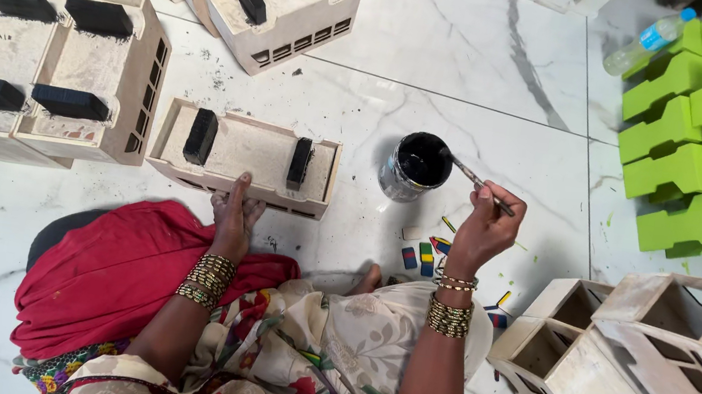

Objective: The person sits on the floor and paints the window openings of small wooden model houses black, using a brush dipped from a can of black paint. They hold each house steady with one hand, brush the window recesses, and work through several houses placed around them on the floor.

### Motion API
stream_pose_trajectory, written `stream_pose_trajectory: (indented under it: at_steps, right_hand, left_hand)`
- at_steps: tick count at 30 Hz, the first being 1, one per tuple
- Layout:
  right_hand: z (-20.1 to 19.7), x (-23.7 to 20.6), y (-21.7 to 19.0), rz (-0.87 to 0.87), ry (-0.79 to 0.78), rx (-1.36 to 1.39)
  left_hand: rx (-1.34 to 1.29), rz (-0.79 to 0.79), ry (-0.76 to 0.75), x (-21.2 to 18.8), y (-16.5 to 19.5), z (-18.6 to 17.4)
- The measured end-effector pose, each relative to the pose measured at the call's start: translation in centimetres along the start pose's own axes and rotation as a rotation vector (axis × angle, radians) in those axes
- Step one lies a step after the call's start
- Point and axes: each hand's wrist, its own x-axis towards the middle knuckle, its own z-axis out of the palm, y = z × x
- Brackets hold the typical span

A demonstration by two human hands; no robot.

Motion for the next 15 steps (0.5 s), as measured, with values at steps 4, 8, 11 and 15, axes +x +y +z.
stream_pose_trajectory:
  at_steps: [4, 8, 11, 15]
  right_hand:
    - [0.6, -0.9, -0.9, -0.064, -0.11, -0.177]
    - [2.2, -0.8, -0.5, -0.036, -0.132, -0.232]
    - [1.8, -1.7, 0.0, 0.0, -0.127, -0.242]
    - [1.7, -0.8, 1.9, -0.041, -0.106, -0.151]
  left_hand:
    - [0.011, -0.004, 0.03, 0.2, -0.2, 0.0]
    - [-0.002, 0.006, -0.016, 0.4, 0.0, -0.1]
    - [0.008, -0.011, -0.062, -0.5, 0.1, -1.0]
    - [0.001, -0.06, 0.005, 0.2, 0.2, -0.5]
